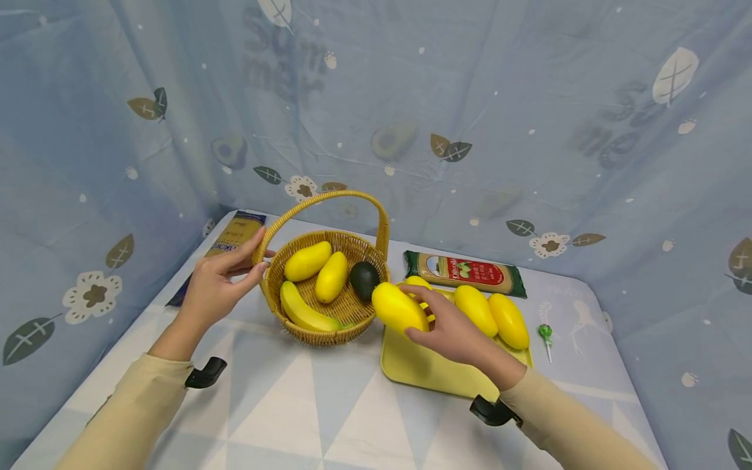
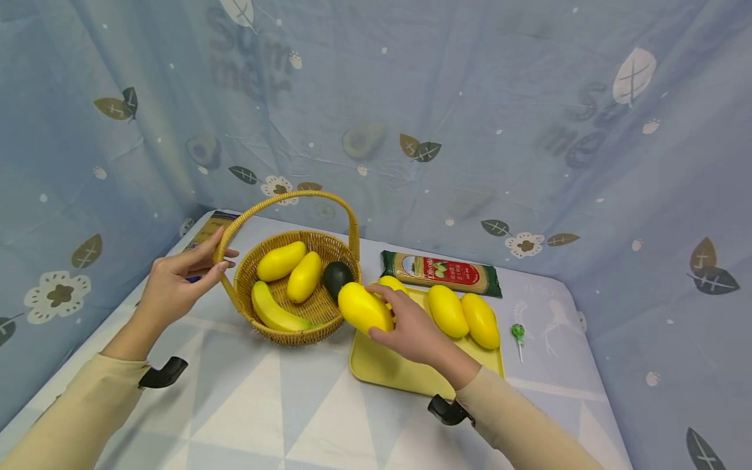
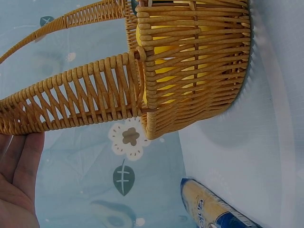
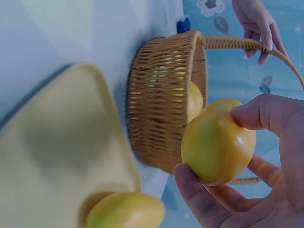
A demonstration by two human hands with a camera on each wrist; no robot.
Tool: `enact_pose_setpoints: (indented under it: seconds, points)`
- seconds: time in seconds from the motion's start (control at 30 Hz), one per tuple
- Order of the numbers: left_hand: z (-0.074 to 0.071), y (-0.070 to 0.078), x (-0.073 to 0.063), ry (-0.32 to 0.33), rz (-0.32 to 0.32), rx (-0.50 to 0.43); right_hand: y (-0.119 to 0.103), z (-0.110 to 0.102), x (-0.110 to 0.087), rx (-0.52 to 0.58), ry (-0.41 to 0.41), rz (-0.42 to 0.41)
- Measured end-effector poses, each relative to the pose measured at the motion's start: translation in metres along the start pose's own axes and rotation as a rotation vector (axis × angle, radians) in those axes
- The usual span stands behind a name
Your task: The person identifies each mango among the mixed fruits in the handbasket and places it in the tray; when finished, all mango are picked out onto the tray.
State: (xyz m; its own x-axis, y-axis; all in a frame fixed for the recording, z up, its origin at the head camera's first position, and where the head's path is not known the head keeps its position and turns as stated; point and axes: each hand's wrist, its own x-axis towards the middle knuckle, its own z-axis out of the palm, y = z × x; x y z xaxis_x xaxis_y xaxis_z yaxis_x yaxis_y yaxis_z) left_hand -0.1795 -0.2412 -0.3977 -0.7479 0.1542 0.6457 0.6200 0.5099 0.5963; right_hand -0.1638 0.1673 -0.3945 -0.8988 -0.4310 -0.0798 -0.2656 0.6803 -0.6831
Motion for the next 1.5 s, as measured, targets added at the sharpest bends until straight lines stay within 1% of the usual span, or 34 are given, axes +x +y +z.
enact_pose_setpoints:
  seconds: [0.17,0.33,0.5,0.67,0.83,1.13,1.3,1.5]
  points:
    - [0.0,0.0,-0.001,0.0,0.011,-0.004,0.015,0.003,-0.014,-0.022,0.032,0.051]
    - [0.0,0.0,0.0,0.006,0.011,0.006,0.031,0.014,-0.021,-0.029,0.061,0.096]
    - [0.0,0.001,0.001,0.003,0.011,0.003,0.045,0.029,-0.025,-0.046,0.047,0.158]
    - [0.0,0.0,0.001,0.005,0.016,0.0,0.053,0.041,-0.027,-0.056,0.026,0.19]
    - [0.0,-0.001,0.001,0.008,0.015,-0.004,0.056,0.048,-0.027,-0.079,0.017,0.204]
    - [0.001,-0.003,0.001,0.015,0.004,0.007,0.058,0.052,-0.027,-0.122,0.021,0.203]
    - [0.001,-0.003,0.0,0.013,-0.004,0.012,0.06,0.053,-0.029,-0.113,0.031,0.193]
    - [0.0,-0.002,-0.002,0.014,-0.016,0.028,0.057,0.05,-0.031,-0.093,0.06,0.202]
